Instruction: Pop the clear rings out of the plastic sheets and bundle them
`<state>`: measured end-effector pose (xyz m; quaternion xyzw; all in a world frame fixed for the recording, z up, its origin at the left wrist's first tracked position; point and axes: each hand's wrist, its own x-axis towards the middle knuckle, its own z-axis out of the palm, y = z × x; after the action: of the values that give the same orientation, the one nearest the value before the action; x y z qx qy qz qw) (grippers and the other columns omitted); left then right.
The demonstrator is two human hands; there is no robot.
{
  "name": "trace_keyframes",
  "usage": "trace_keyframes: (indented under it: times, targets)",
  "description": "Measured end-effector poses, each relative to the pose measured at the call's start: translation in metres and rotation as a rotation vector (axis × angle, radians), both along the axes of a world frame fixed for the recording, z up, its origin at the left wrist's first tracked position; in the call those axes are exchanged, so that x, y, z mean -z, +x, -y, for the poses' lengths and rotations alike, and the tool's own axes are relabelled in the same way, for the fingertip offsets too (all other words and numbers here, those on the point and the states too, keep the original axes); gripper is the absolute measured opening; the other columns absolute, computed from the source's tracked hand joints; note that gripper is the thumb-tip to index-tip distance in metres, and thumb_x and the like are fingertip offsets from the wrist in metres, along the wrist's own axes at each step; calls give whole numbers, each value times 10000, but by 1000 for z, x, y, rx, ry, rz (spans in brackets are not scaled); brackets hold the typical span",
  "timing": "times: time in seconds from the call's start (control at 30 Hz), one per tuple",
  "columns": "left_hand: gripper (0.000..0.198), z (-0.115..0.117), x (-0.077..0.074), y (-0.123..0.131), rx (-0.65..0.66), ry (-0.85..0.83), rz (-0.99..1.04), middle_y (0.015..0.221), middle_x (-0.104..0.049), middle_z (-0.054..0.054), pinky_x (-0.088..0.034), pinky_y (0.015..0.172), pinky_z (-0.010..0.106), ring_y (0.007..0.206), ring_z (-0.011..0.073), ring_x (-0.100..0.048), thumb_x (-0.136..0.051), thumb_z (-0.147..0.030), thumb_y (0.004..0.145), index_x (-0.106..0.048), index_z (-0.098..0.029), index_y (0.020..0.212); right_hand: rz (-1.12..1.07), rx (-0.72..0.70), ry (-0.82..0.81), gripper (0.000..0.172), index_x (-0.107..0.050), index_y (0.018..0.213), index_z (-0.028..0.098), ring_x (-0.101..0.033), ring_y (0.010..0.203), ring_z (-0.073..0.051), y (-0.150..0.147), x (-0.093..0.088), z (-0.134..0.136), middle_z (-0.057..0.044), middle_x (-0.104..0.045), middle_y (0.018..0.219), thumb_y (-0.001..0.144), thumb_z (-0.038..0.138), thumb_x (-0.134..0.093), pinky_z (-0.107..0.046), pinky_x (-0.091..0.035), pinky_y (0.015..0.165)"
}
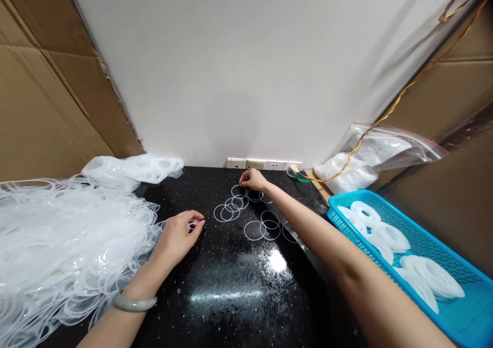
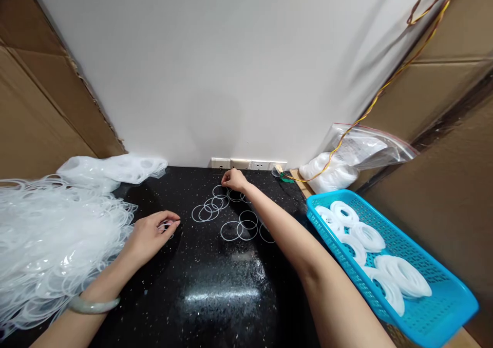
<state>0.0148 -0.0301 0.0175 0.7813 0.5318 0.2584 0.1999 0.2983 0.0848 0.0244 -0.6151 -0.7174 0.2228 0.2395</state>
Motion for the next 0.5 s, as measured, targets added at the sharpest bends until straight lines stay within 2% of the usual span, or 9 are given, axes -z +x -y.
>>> trace_keyframes:
  times: [0.13,0.2,0.23,0.27,0.3,0.37,0.4,0.43,0.5]
  targets:
    - [283,0,-7,-4,-2,-177,176,819,-705,33,-473,706,270,763,196,-650,-603,-429,783,-686,-198,923,-115,57,69,127,-732,824,103,-593,689,-130,-6,-7,18,-57,-687,745,706,136,-697,-233,-446,646]
    - [350,4,-15,-2,48,-343,330,852,-702,50,-476,678,260,767,191,-644,-625,-462,771,-679,-181,974,-299,-18,53,152,-725,864,109,-605,705,-127,-17,-12,45,-63,-696,785,741,194,-694,-242,-470,668]
    - [385,7,-19,0,82,-436,409,871,-699,58,-470,636,248,738,178,-634,-633,-472,771,-671,-175,1013,-411,-100,18,220,-716,923,119,-612,727,-126,-25,-15,61,-68,-703,834,750,253,-705,-246,-483,684]
    - [410,10,-22,2,116,-527,487,882,-695,64,-455,586,233,692,161,-617,-644,-473,770,-661,-171,1048,-482,-207,-29,343,-694,1032,142,-616,762,-128,-33,-16,80,-69,-705,910,734,307,-733,-250,-490,701]
    - [420,13,-25,4,148,-615,562,892,-692,68,-438,549,220,652,142,-597,-660,-461,768,-654,-170,1071,-513,-282,-74,526,-658,1134,170,-610,763,-129,-42,-15,98,-65,-701,963,654,334,-798,-247,-492,685]
    - [403,20,-30,9,210,-770,694,906,-686,66,-434,538,207,619,115,-571,-709,-404,751,-654,-174,1078,-541,-355,-131,946,-491,1356,236,-601,751,-130,-60,-10,133,-55,-680,1058,499,324,-884,-239,-490,644]
    - [387,23,-31,11,238,-835,748,914,-684,64,-453,564,207,634,112,-577,-734,-368,738,-660,-175,1065,-552,-343,-136,1031,-435,1399,244,-598,731,-129,-67,-5,147,-45,-682,1035,478,306,-893,-238,-488,640]
    - [374,26,-31,12,264,-890,787,930,-684,65,-478,607,214,665,116,-593,-753,-334,727,-666,-176,1054,-558,-313,-134,995,-428,1404,240,-595,711,-126,-73,0,158,-31,-692,976,516,282,-877,-234,-483,639]
    - [366,30,-30,15,304,-958,819,977,-686,74,-513,692,239,743,137,-631,-772,-294,719,-670,-177,1051,-561,-218,-104,644,-575,1267,216,-587,674,-117,-80,12,174,-13,-694,871,660,239,-785,-217,-459,615]
